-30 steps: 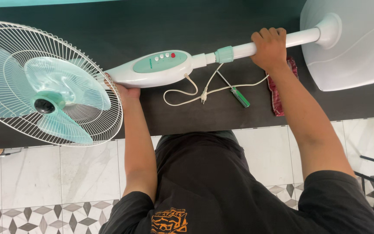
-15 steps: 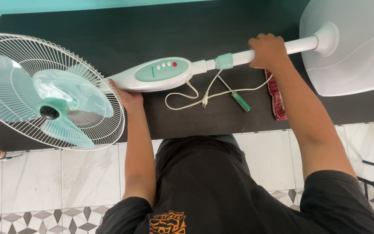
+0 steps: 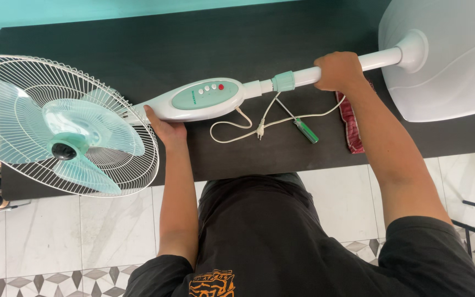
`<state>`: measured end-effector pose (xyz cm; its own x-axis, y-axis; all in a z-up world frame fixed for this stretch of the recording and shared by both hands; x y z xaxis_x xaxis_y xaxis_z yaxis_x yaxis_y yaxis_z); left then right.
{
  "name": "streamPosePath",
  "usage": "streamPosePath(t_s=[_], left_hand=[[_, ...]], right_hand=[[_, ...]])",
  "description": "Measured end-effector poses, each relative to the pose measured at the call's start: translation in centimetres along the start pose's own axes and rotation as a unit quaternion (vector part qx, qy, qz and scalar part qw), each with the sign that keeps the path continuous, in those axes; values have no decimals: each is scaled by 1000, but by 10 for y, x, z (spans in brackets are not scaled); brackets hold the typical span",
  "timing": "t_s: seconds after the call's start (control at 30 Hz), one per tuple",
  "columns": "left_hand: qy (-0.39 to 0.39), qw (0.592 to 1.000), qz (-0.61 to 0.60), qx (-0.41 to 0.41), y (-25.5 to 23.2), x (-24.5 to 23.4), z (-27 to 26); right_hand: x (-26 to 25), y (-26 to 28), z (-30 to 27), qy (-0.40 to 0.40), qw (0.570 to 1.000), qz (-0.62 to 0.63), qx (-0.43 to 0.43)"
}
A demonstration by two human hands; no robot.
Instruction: The person wipes a dark table with a red cloth, then places a standing fan on the table. Using a screwdriver, they loosen and remove the fan's neck joint, separating the head from the stand. The parts are laid on the table.
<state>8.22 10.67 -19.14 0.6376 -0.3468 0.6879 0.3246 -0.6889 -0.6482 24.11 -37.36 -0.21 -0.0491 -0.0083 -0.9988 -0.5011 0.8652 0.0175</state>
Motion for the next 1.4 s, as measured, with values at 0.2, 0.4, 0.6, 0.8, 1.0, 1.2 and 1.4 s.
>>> streamPosePath(t_s=[0.2, 0.4, 0.6, 0.8, 1.0, 1.2, 1.4], left_hand=[[54, 991, -125, -17, 1, 5, 9], [98, 978, -182, -29, 1, 14, 16], [59, 965, -253, -39, -24, 5, 21], [55, 954, -283, -83, -32, 6, 17], [84, 961, -259, -53, -33, 2, 31], [-15, 985, -169, -25, -30, -23, 53], [50, 995, -85, 13, -37, 4, 70]], right_hand=[[-20, 12, -22, -149, 987, 13, -56], [-22, 17, -70, -332, 942, -6, -56], [-23, -31, -80, -352, 935, -23, -29], [-13, -59, -91, -389, 921, -6, -19], [-10, -90, -87, -379, 925, -31, -18], [-16, -105, -75, -334, 939, -61, -54], [-20, -132, -72, -252, 965, -72, -17]])
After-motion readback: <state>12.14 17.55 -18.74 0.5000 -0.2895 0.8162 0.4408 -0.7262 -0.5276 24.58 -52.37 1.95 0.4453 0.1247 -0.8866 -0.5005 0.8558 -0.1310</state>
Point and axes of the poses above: each hand's wrist, its own z-axis towards the middle knuckle, its own x-axis out of the palm, y = z × x, the point moved 9 cm from there along z, towards the middle knuckle, and after that the axes turned 9 degrees about z, right-handed, at the moved point
